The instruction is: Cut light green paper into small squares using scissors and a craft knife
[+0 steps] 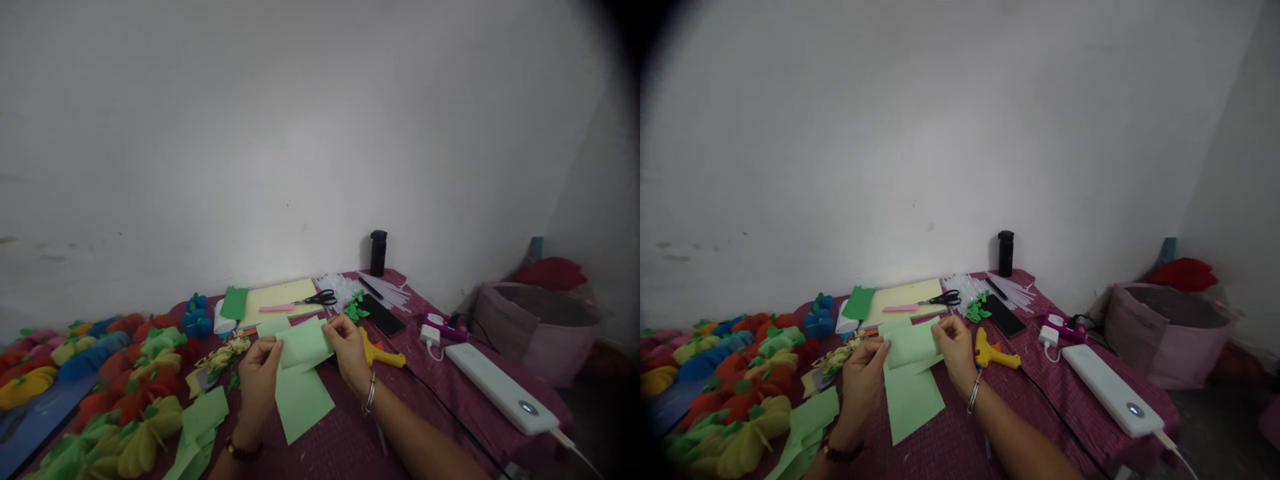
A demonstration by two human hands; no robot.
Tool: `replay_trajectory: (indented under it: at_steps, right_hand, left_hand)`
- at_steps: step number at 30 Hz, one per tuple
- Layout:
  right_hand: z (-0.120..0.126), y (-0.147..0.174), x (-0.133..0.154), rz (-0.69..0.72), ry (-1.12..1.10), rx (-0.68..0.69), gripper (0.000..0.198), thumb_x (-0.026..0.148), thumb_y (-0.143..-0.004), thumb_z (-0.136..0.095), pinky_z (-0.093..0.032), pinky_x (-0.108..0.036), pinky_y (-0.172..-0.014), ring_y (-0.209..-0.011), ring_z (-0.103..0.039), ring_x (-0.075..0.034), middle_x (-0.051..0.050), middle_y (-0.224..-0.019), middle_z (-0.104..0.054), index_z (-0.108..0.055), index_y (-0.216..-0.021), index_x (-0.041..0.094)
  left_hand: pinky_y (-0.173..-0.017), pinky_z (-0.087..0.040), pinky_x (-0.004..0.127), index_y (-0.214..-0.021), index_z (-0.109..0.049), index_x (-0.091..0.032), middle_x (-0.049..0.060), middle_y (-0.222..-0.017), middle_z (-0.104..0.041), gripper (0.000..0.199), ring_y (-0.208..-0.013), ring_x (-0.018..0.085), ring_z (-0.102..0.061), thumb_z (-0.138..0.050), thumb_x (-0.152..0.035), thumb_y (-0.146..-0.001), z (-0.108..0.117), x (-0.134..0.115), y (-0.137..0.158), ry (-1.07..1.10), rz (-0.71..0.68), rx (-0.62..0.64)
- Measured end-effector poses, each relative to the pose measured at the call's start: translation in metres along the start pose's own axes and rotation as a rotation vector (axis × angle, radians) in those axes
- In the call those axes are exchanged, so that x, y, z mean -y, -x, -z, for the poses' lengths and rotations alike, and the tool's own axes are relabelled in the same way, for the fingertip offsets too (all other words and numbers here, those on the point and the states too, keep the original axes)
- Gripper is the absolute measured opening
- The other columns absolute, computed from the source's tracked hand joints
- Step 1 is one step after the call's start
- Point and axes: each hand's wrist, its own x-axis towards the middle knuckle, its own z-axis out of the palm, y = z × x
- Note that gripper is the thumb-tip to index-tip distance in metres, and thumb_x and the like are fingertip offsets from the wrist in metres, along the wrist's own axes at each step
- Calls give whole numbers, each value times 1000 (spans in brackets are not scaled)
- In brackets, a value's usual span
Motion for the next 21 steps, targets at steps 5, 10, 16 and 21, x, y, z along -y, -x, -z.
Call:
replay_trajectory:
  at_steps: [5,10,16,21]
  right_hand:
    - [0,0,-3,20,-17,13,23,33,-74,-65,-34,-24,-58,-63,-43,-13,1,-68,-50,-50,-65,19]
    - [0,0,-1,19,-9,2,21,31,-73,-66,-34,-24,-58,-63,-43,-12,2,-68,-50,-51,-65,19]
    - [-4,-1,3,-24,-112,-6,22,30,-68,-68,-31,-22,-53,-57,-39,-10,4,-63,-46,-49,-69,20]
    - [-4,-3,3,-92,-168,11,27,30,-66,-68,-31,-21,-53,-56,-41,-9,5,-65,-49,-56,-88,20]
  left_hand:
    - [-60,-41,22,-59,-59,-17,0,-72,-59,25,-65,13,-52,-69,-36,-71,-1,1,0,15,25,-3]
    - [-56,-42,20,-60,-57,-16,-1,-71,-58,25,-63,11,-52,-71,-34,-69,-2,7,-2,102,39,6]
    - [-57,-45,19,-99,-59,-21,-2,-74,-60,41,-63,11,-56,-76,-33,-64,-6,7,-3,229,88,-31]
    - [-57,-44,17,-112,-59,-21,-3,-74,-56,55,-64,10,-54,-77,-36,-62,-4,3,-5,164,79,11]
